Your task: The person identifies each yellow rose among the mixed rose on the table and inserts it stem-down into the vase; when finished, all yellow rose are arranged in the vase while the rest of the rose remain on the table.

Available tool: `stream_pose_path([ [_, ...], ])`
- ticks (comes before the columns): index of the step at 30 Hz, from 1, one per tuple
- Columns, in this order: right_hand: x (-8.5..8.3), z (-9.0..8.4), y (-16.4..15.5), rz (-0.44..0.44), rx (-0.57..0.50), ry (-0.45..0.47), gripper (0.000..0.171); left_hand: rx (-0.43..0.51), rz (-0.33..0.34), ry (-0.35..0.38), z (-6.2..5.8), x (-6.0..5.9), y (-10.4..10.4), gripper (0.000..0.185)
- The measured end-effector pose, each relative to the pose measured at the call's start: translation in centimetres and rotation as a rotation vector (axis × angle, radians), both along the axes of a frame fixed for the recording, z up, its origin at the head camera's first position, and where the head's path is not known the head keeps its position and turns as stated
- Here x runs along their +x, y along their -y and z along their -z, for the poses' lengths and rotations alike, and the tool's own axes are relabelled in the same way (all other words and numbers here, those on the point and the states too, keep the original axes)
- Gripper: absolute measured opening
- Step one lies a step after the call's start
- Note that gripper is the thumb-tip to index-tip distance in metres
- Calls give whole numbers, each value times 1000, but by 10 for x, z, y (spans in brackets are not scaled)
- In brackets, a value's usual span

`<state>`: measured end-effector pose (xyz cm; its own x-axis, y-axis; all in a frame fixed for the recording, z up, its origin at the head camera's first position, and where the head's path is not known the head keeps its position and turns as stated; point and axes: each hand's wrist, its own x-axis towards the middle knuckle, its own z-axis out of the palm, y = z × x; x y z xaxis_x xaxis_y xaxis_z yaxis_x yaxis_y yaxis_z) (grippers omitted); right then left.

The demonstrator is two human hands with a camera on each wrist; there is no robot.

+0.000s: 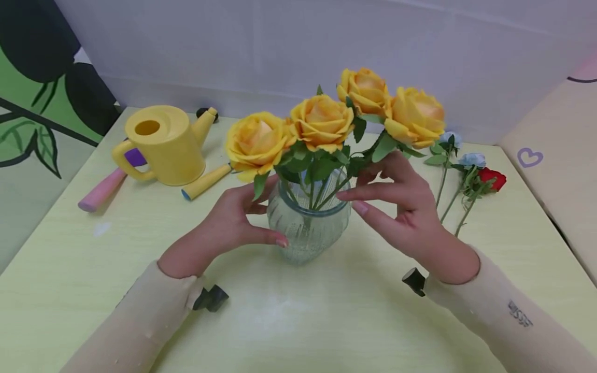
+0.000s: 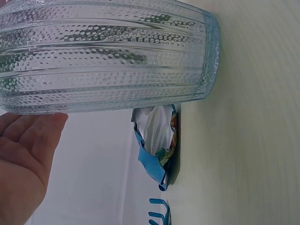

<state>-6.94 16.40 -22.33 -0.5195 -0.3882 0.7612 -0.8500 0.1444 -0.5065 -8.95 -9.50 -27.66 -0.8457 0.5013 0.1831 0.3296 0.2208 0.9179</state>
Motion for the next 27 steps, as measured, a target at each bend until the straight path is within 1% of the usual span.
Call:
stream_pose_path([
  [3, 3, 6, -9, -35, -26, 64, 21, 10, 17, -32, 0, -1, -1, 95],
  [5, 5, 11, -14, -62, -76, 93, 21, 8, 20, -38, 1, -1, -1, 96],
  [7, 7, 15, -18, -63, -149, 115, 20, -1, 22, -37, 1, -1, -1, 95],
  [10, 8, 15, -21, -39, -321, 171, 16, -14, 21, -42, 2, -1, -1, 95],
  [14, 6, 3, -12, 17, -580, 310, 10, -24, 13, -54, 2, -1, 1, 96],
  [16, 3, -5, -4, 47, -652, 390, 13, -26, 8, -57, 1, -1, 1, 95],
  [18, 0, -9, 5, 99, -674, 476, 16, -24, 7, -56, 1, 0, 1, 93],
  [19, -1, -11, 9, 128, -666, 513, 18, -19, 8, -56, 1, 0, 1, 92],
  [21, -4, -12, 15, 155, -627, 565, 21, -23, 4, -49, 2, 0, 1, 86],
  [23, -7, -12, 19, 168, -613, 604, 26, -29, -1, -39, 1, 0, 1, 80],
  [26, -11, -8, 23, 137, -568, 647, 31, -29, -9, -28, 1, 1, 2, 76],
  [27, -11, -6, 24, 117, -556, 673, 34, -27, -9, -28, 1, 1, 2, 79],
])
